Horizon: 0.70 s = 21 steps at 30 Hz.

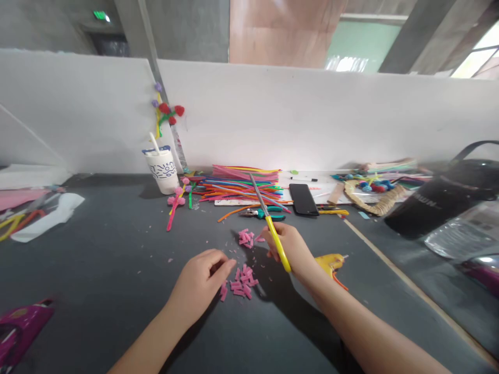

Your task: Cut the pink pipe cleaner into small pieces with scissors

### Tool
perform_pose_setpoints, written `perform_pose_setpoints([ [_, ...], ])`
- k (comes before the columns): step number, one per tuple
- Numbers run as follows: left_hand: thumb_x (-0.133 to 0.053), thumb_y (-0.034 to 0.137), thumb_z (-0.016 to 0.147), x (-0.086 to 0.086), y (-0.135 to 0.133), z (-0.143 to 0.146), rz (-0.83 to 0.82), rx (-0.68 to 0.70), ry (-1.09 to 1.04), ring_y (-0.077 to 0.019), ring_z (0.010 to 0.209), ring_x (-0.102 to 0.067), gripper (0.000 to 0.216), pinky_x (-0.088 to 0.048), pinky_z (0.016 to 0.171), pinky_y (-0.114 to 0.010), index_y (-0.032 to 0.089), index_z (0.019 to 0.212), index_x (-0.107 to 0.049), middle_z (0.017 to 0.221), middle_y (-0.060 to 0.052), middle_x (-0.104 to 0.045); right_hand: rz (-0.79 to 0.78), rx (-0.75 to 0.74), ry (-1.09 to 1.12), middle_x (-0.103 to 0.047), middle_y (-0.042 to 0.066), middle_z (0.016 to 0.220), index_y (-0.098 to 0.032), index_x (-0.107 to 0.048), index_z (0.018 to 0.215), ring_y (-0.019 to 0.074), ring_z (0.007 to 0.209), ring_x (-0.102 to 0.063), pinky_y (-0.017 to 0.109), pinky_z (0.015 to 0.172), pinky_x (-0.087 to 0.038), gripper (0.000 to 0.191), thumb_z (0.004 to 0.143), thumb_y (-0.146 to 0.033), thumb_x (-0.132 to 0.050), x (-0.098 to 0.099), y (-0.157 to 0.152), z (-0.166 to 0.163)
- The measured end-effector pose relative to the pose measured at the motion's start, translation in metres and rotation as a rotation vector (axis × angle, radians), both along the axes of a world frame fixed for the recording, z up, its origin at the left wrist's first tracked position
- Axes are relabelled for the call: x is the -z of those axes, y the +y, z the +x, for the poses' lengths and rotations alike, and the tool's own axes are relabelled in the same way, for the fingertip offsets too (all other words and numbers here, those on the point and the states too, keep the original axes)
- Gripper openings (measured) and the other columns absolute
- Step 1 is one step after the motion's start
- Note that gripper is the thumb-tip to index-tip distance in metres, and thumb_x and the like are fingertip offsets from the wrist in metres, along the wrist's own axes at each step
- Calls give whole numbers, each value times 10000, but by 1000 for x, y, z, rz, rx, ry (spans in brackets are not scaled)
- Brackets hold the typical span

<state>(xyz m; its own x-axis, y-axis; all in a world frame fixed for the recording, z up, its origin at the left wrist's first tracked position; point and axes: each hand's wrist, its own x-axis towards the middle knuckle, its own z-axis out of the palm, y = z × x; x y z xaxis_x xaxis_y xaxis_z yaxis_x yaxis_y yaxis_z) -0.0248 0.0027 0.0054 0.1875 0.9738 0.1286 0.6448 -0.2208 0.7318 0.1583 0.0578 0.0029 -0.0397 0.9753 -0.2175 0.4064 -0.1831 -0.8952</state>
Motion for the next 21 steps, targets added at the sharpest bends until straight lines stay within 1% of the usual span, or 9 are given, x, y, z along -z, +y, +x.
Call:
perform_pose_setpoints([
  [2, -398, 369, 816, 2, 2, -2, 10, -8, 27, -135, 574, -454, 297, -314, 560, -248, 191, 606, -509, 585, 28, -481, -53, 25, -24, -589, 34, 870, -122, -546, 991, 147, 689, -575, 300, 599, -478, 237, 838, -290, -480, 3, 8, 2],
  [4, -398, 361, 815, 4, 2, -4, 14, 2, 41, -139, 580, -461, 286, -314, 561, -250, 191, 618, -516, 593, 24, -492, -99, 30, -38, -539, 56, 1076, -149, -512, 1090, 188, 882, -557, 368, 724, -473, 297, 841, -311, -497, 7, 11, 1],
  [5, -399, 358, 814, 4, 2, -4, 19, 8, 46, -141, 585, -465, 281, -316, 564, -251, 191, 623, -522, 599, 21, -499, -115, 31, -41, -520, 57, 1117, -157, -503, 1108, 198, 923, -543, 383, 750, -465, 311, 839, -313, -503, 9, 12, -1],
  [10, -390, 339, 815, 7, 4, -6, 36, 33, 68, -149, 635, -491, 249, -332, 598, -260, 193, 699, -554, 663, 6, -537, -146, 41, -16, -525, 62, 1107, -157, -499, 1111, 192, 914, -547, 384, 749, -465, 307, 842, -306, -498, 15, 13, -8],
  [14, -380, 280, 811, 11, 7, -7, 46, 33, 105, -151, 654, -491, 224, -338, 616, -266, 192, 664, -523, 679, 2, -517, -116, 47, 24, -515, 67, 1123, -162, -489, 1121, 188, 929, -541, 392, 761, -461, 310, 846, -304, -494, 15, 10, -7],
  [16, -401, 201, 776, 12, 7, -8, 52, 15, 108, -147, 658, -488, 141, -342, 623, -263, 195, 683, -506, 694, 5, -508, -79, 48, 45, -539, 63, 1075, -154, -502, 1099, 177, 877, -559, 370, 726, -473, 296, 845, -305, -493, 14, 7, -3],
  [18, -413, 132, 726, 10, 6, -9, 42, -3, 101, -140, 643, -483, 115, -345, 621, -257, 203, 745, -502, 714, 11, -505, -36, 50, 65, -594, 25, 845, -136, -547, 1006, 139, 670, -578, 298, 600, -480, 249, 821, -298, -509, 11, 3, 0],
  [19, -415, 118, 712, 9, 6, -10, 27, 7, 99, -136, 638, -484, 136, -346, 620, -255, 206, 762, -505, 730, 12, -510, -15, 51, 75, -576, -11, 687, -133, -567, 938, 115, 540, -548, 257, 517, -457, 214, 796, -286, -520, 10, 0, 1],
  [21, -431, 120, 692, 7, 4, -12, -34, 70, 121, -137, 638, -491, 137, -343, 608, -252, 209, 742, -523, 745, 11, -527, 21, 47, 98, -451, -75, 462, -149, -573, 815, 84, 369, -443, 210, 394, -374, 140, 734, -254, -531, 7, -5, 3],
])
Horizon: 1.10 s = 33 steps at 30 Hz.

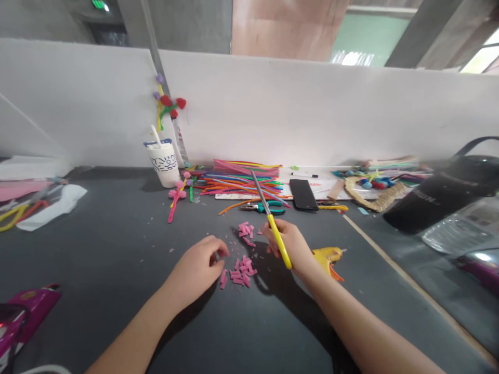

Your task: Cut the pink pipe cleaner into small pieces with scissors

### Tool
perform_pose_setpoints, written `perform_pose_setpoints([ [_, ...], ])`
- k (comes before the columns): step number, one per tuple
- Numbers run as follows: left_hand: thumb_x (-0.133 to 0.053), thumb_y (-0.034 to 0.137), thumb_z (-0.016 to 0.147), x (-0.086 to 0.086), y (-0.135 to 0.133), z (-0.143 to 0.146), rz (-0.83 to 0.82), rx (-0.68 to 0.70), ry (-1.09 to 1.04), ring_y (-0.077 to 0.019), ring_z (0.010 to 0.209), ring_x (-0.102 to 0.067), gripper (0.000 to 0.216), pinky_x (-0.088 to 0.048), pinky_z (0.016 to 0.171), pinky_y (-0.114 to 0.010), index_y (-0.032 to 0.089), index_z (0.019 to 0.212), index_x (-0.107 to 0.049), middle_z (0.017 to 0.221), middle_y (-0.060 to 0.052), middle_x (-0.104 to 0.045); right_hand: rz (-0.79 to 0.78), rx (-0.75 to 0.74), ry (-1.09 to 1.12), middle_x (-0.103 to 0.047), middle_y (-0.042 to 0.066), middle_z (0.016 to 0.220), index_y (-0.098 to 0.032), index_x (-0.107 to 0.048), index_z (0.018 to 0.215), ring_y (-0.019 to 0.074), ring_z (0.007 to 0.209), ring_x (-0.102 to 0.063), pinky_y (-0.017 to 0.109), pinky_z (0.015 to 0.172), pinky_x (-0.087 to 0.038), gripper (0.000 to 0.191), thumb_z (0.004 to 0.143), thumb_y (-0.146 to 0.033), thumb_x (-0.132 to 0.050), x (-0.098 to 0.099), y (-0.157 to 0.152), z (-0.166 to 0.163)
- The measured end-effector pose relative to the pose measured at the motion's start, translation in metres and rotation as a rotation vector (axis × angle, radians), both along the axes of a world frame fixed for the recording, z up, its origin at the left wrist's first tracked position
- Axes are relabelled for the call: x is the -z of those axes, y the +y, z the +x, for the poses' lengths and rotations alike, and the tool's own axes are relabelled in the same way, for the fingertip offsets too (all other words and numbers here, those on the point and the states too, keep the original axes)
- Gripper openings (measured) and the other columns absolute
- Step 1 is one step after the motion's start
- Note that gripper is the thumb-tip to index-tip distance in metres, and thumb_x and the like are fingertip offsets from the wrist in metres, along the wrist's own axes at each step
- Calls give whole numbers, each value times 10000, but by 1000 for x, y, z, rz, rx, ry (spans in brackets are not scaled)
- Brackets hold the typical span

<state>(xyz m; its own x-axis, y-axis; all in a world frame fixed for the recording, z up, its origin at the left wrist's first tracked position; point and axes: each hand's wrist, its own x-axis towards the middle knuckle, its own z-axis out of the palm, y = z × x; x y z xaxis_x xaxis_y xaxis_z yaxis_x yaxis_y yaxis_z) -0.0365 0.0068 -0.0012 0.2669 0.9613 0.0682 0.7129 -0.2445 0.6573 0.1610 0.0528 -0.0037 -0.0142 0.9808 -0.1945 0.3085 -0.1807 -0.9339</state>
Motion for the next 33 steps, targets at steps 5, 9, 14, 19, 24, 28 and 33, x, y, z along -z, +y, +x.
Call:
perform_pose_setpoints([
  [5, -485, 190, 672, 0, -5, 0, -138, 66, 173, -155, 598, -487, 85, -285, 535, -257, 201, 619, -550, 661, 0, -546, 42, -39, 48, -369, -97, 379, -186, -524, 693, 84, 344, -410, 183, 339, -293, 60, 660, -234, -510, -8, -12, -2],
  [9, -456, 127, 650, 6, -8, 5, -108, 40, 232, -147, 580, -475, 107, -255, 521, -252, 199, 598, -515, 637, -1, -544, 45, -73, 61, -377, -99, 368, -192, -503, 671, 80, 329, -400, 183, 346, -294, 51, 654, -239, -512, -11, -17, -4],
  [14, -454, 134, 665, 7, -5, 5, -97, -34, 173, -137, 551, -460, 108, -259, 513, -247, 199, 583, -481, 586, 19, -521, 33, -125, 86, -393, -97, 379, -193, -488, 652, 73, 334, -406, 176, 350, -281, 53, 667, -237, -513, -9, -20, -6],
  [19, -495, 228, 717, -5, -5, 5, -361, -71, -289, -109, 471, -468, 85, -314, 461, -220, 194, 643, -469, 526, 49, -488, -44, -234, 139, -407, -98, 388, -190, -477, 643, 54, 322, -381, 155, 326, -253, 55, 678, -223, -503, -9, -29, -16],
  [24, -579, 228, 681, -19, -9, 14, -529, -80, -590, -83, 444, -461, 112, -350, 449, -199, 175, 667, -481, 512, 43, -521, -128, -359, 216, -411, -95, 389, -181, -491, 675, 60, 343, -410, 144, 324, -283, 61, 686, -241, -495, -11, -38, -24],
  [28, -601, 191, 646, -20, -11, 17, -558, -85, -602, -80, 437, -458, 121, -338, 433, -196, 168, 658, -483, 512, 37, -532, -157, -400, 237, -415, -98, 390, -173, -485, 640, 41, 324, -382, 137, 324, -281, 31, 661, -188, -502, -11, -40, -26],
  [33, -586, 152, 643, -19, -10, 14, -472, -143, -683, -71, 450, -437, 71, -342, 453, -195, 158, 668, -520, 517, 52, -491, -161, -403, 249, -436, -103, 409, -178, -476, 634, 32, 317, -376, 132, 316, -271, 40, 646, -148, -499, -6, -43, -28],
])
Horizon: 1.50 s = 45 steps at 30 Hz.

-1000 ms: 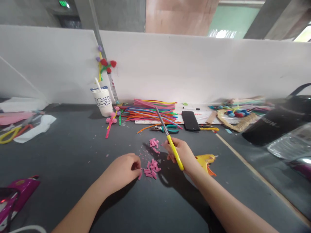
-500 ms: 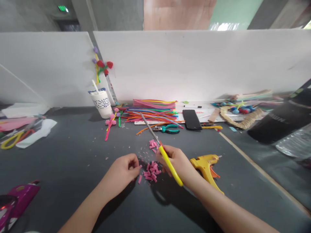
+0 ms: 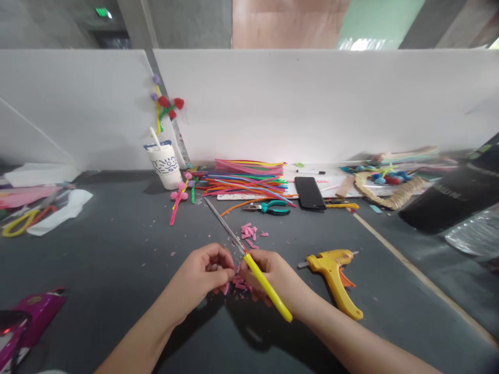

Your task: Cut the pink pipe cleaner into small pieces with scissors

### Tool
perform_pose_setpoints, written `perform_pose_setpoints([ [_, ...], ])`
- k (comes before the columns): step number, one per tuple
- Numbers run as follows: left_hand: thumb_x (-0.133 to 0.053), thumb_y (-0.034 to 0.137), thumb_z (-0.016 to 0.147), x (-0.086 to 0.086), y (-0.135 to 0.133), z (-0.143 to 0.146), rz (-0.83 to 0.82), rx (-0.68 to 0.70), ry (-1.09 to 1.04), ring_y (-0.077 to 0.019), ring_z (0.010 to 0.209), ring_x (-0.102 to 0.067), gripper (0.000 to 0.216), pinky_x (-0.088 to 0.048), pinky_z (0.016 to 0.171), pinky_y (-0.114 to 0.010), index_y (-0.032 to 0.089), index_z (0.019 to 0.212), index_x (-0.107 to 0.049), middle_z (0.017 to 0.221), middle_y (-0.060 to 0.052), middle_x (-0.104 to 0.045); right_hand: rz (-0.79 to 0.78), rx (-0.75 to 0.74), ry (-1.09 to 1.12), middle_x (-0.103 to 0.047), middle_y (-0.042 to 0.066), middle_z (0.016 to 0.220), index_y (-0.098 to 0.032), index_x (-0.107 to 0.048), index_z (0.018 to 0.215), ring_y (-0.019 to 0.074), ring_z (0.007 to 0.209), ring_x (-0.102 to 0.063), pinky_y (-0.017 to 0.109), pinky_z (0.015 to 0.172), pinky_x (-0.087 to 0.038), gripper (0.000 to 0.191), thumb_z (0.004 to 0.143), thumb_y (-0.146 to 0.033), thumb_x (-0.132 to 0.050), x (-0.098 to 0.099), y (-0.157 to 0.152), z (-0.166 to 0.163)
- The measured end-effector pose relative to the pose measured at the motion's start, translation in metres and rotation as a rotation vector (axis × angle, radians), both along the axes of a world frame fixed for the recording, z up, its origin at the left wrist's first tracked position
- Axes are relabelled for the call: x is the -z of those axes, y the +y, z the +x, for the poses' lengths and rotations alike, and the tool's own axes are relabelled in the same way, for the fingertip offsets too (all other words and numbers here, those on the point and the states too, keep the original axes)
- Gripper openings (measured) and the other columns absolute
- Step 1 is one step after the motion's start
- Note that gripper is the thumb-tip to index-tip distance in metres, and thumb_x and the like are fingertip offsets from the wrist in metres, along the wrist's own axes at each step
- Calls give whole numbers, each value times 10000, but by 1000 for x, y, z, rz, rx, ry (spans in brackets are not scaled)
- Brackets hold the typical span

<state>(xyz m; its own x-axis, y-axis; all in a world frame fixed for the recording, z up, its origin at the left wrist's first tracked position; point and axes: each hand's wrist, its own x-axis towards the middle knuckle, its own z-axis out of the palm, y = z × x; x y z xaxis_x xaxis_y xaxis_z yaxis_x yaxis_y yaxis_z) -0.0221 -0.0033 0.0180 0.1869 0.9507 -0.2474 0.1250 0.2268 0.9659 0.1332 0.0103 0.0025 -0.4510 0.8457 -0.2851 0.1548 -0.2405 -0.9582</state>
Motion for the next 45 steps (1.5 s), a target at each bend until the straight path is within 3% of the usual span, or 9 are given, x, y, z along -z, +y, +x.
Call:
perform_pose_setpoints([
  [7, -586, 167, 693, 6, 6, -8, 39, -64, -144, -84, 549, -485, 109, -383, 514, -208, 168, 790, -535, 681, 24, -540, 23, 24, 11, -427, -112, 403, -193, -468, 695, 36, 288, -347, 138, 294, -247, 46, 667, -158, -462, -4, -8, -1],
  [10, -613, 166, 678, 7, 4, -5, 11, -6, -182, -86, 552, -491, 214, -389, 522, -212, 186, 861, -505, 694, 29, -553, 65, 63, 1, -444, -104, 422, -180, -500, 758, 36, 307, -354, 142, 313, -263, 87, 676, -168, -475, -9, -8, -1],
  [13, -623, 143, 658, 7, 1, 0, -35, 80, -144, -90, 522, -488, 254, -375, 505, -211, 179, 874, -493, 612, 40, -544, 92, 81, -31, -432, -97, 427, -181, -482, 689, 35, 317, -354, 144, 320, -258, 45, 710, -220, -485, -9, -6, -1],
  [21, -609, 128, 645, 9, 1, 4, -6, -3, -170, -84, 516, -482, 225, -350, 492, -205, 176, 836, -501, 604, 38, -553, 104, 103, -54, -400, -102, 420, -188, -432, 611, 36, 328, -358, 145, 334, -260, 88, 673, -152, -482, -7, -5, 0],
  [25, -615, 145, 656, 8, 2, 2, -21, 26, -171, -82, 490, -471, 217, -355, 482, -209, 176, 830, -488, 577, 52, -531, 92, 103, -40, -387, -108, 410, -188, -459, 671, 42, 323, -345, 151, 336, -265, 41, 681, -149, -459, -8, -4, 1],
  [33, -588, 94, 656, 10, -1, 6, 6, 32, -166, -89, 574, -479, 225, -356, 512, -206, 176, 839, -488, 675, 22, -558, 145, 60, -22, -427, -89, 444, -180, -434, 583, 36, 363, -344, 154, 359, -264, 96, 652, -144, -491, -3, -6, -1],
  [40, -611, 198, 681, 5, -2, 5, 27, -9, -112, -75, 503, -420, 116, -323, 484, -205, 160, 774, -554, 578, 46, -479, 140, 244, 132, -371, -111, 337, -196, -431, 631, 56, 295, -343, 175, 338, -279, 145, 720, -276, -515, -2, -7, -1],
  [45, -601, 264, 706, 4, -6, 13, 41, -72, -174, -91, 518, -454, 110, -349, 510, -220, 159, 714, -568, 581, 24, -522, 72, 198, 175, -338, -114, 336, -197, -401, 597, 53, 290, -341, 181, 337, -294, 267, 732, -375, -546, 0, -8, -5],
])
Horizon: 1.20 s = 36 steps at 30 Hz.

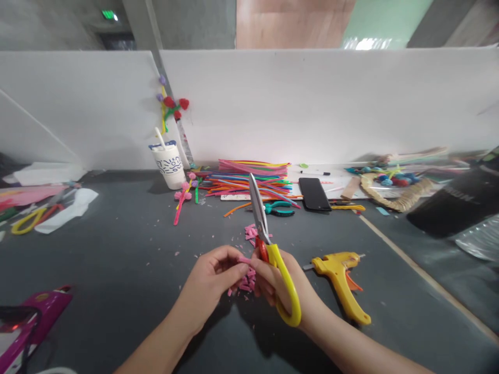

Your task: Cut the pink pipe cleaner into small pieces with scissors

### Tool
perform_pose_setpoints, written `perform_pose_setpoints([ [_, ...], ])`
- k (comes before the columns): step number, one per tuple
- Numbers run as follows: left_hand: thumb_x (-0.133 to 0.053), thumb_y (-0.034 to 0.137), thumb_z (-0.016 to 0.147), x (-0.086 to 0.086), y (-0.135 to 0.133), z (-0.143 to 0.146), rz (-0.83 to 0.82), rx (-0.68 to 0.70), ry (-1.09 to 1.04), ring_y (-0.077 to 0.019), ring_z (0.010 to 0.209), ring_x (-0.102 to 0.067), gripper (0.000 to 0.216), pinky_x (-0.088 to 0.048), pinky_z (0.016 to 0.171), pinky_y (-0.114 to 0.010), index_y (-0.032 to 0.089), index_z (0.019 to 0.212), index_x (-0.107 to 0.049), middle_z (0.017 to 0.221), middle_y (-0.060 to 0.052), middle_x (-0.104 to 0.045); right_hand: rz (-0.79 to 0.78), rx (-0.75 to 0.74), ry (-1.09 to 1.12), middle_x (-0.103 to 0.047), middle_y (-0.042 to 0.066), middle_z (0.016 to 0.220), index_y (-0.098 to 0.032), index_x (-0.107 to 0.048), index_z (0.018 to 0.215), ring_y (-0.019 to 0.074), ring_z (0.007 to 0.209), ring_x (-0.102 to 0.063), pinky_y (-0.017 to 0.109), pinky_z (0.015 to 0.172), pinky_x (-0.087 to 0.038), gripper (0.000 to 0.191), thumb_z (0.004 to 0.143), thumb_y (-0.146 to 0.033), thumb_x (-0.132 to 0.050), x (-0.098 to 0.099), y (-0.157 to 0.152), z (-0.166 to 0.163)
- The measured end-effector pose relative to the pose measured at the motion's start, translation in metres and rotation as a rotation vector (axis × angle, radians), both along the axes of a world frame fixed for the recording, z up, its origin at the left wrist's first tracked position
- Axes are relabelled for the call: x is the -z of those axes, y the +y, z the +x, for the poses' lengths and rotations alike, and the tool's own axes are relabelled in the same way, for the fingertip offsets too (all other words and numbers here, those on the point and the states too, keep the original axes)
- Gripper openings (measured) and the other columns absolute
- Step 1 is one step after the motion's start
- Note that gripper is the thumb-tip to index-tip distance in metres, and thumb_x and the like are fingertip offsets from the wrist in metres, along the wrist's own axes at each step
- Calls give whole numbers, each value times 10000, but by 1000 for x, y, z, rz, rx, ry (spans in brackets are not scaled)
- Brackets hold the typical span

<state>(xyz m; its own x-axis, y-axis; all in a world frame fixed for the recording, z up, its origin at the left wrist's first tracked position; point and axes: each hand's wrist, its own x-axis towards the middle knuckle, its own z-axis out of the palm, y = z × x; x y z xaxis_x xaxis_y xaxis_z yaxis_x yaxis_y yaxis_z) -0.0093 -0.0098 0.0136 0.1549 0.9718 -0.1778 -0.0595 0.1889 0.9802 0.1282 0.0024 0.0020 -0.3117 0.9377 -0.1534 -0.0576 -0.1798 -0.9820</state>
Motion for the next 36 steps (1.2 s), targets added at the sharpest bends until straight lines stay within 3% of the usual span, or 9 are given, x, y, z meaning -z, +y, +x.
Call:
perform_pose_setpoints([
  [9, -613, 209, 682, 0, -1, 3, -8, -80, -80, -86, 495, -469, 84, -368, 488, -207, 154, 670, -551, 551, 28, -532, 17, -62, -120, -375, -98, 382, -198, -424, 629, 65, 321, -358, 171, 307, -270, 274, 724, -421, -552, -1, -2, 0],
  [13, -556, 196, 741, -4, 1, -6, 5, -78, -177, -113, 537, -551, 58, -417, 513, -223, 165, 710, -518, 613, -1, -599, 145, -105, -191, -415, -79, 485, -188, -447, 647, 55, 387, -337, 181, 373, -285, 241, 707, -382, -576, -8, 0, 8],
  [18, -568, 166, 734, -8, 6, -17, 26, -182, -267, -74, 481, -531, 56, -406, 471, -174, 170, 724, -513, 599, 25, -587, 341, -65, -457, -430, -50, 587, -170, -492, 670, 92, 552, -368, 197, 482, -302, 182, 692, -315, -599, -11, 4, 20],
  [23, -556, 168, 742, -10, 5, -21, 34, -193, -303, -90, 558, -574, 50, -429, 507, -177, 167, 706, -521, 670, -2, -627, 384, -53, -565, -453, -51, 568, -190, -451, 640, 96, 523, -375, 204, 488, -309, 209, 704, -342, -580, -5, 8, 23],
  [27, -572, 175, 736, -9, 3, -20, 32, -172, -299, -65, 484, -527, 29, -403, 461, -162, 174, 727, -544, 600, 30, -594, 381, -94, -619, -463, -46, 572, -196, -452, 652, 104, 530, -378, 208, 490, -309, 207, 714, -360, -562, -4, 8, 21],
  [36, -604, 186, 721, -13, 6, -22, 33, -290, -337, -59, 455, -539, 49, -410, 435, -148, 165, 721, -559, 591, 23, -615, 483, -107, -810, -438, -61, 539, -225, -353, 656, 101, 475, -350, 206, 448, -259, 284, 717, -424, -546, -12, 3, 17],
])
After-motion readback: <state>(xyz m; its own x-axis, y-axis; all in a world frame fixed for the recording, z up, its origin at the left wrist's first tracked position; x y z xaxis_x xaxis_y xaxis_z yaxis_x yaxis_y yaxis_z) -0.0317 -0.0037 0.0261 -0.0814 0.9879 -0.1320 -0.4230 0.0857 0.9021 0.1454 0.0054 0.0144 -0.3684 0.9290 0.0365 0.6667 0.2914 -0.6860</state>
